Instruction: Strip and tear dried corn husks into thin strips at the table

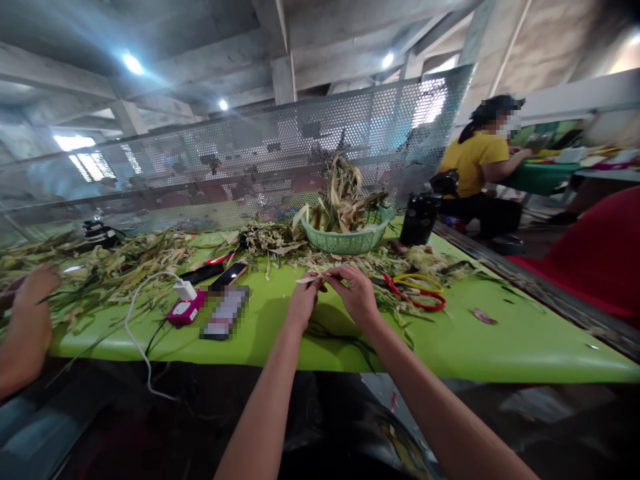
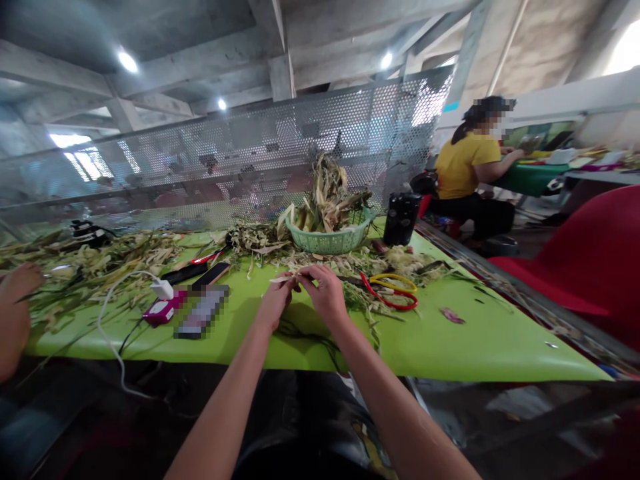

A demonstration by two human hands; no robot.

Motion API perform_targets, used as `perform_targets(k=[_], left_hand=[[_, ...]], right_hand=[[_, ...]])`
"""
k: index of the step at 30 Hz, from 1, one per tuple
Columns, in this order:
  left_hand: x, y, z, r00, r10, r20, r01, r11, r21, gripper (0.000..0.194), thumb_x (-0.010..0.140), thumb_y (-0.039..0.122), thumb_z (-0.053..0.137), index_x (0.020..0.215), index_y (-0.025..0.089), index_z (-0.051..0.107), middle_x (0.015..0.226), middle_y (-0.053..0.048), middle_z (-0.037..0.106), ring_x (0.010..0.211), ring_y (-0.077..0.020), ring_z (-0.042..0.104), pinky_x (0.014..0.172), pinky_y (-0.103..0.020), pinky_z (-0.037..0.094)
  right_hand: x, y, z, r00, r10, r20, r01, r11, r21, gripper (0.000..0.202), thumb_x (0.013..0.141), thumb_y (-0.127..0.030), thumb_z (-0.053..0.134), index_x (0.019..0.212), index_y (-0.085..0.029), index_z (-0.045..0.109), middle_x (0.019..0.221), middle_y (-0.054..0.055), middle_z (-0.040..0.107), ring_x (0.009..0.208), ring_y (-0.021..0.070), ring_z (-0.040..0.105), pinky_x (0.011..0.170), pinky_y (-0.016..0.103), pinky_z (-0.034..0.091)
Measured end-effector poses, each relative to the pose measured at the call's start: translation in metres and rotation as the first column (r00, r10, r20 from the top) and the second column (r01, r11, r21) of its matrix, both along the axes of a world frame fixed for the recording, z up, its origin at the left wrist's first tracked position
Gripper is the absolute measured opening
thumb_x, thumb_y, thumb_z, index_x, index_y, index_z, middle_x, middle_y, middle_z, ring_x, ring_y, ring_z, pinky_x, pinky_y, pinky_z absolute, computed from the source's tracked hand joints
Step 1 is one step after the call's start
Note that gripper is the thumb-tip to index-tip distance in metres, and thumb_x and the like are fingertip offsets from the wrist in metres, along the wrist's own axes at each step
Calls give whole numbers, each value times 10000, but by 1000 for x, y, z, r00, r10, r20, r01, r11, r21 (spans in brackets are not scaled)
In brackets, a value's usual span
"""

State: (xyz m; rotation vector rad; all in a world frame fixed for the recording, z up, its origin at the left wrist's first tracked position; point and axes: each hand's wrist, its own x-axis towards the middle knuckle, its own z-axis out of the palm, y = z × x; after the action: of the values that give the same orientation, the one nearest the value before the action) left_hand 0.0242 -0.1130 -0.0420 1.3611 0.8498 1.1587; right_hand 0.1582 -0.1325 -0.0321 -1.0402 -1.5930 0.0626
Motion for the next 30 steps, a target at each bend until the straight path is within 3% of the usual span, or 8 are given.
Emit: perform_targets(k=[5, 9, 14, 18, 24, 30], left_hand=[[1, -2, 2, 983, 63, -170, -46, 994, 99, 371, 810, 517, 522, 893, 161, 581, 656, 16, 533, 543, -96, 416, 518, -224, 294], [1, -6, 5, 981, 52, -188, -19, 984, 175, 366, 842, 510, 489, 933, 165, 568, 688, 7, 536, 607, -113, 456, 579, -231, 350], [1, -6, 5, 977, 35, -212, 31, 954, 298, 347, 872, 496, 449, 939, 171, 552, 714, 2, 522, 675, -132, 482, 662, -252, 386], [0, -5, 4, 960, 55, -273, 45, 938, 345, 374, 891, 493, 411, 954, 166, 579, 780, -25, 571, 699, -144, 494, 670, -260, 393], [1, -7, 7, 955, -21, -297, 146, 903, 404, 345, 912, 424, 397, 1009, 164, 602, 983, -78, 646, 877, -181, 557, 822, -287, 410], [1, -9, 5, 965, 18, -261, 87, 919, 385, 319, 908, 397, 417, 987, 168, 624, 935, -72, 643, 834, -182, 545, 826, -297, 410]], right_hand=[[1, 1, 1, 995, 23, -98, -24, 1000, -2, 97, 809, -294, 623, 782, -226, 686, 814, 42, 663, 811, 213, 597, 765, 339, 460], [2, 5, -2, 969, 22, -246, -38, 997, -63, 108, 784, -313, 635, 775, -214, 678, 790, 35, 649, 768, 200, 590, 736, 329, 464], [1, 6, -3, 954, 32, -298, -62, 994, -92, 134, 765, -331, 648, 775, -201, 679, 760, 24, 642, 706, 183, 579, 676, 304, 454], [-1, 2, 0, 941, 38, -335, -74, 992, -98, 101, 735, -308, 672, 738, -207, 682, 748, 16, 632, 719, 181, 567, 696, 304, 443], [-1, 2, -4, 897, 24, -442, -96, 985, -141, 128, 695, -336, 695, 718, -211, 674, 740, 18, 621, 701, 185, 556, 672, 318, 457], [-1, 8, -6, 831, 84, -550, -225, 955, -194, 199, 685, -393, 712, 746, -216, 645, 724, 14, 619, 680, 179, 557, 629, 311, 489]])
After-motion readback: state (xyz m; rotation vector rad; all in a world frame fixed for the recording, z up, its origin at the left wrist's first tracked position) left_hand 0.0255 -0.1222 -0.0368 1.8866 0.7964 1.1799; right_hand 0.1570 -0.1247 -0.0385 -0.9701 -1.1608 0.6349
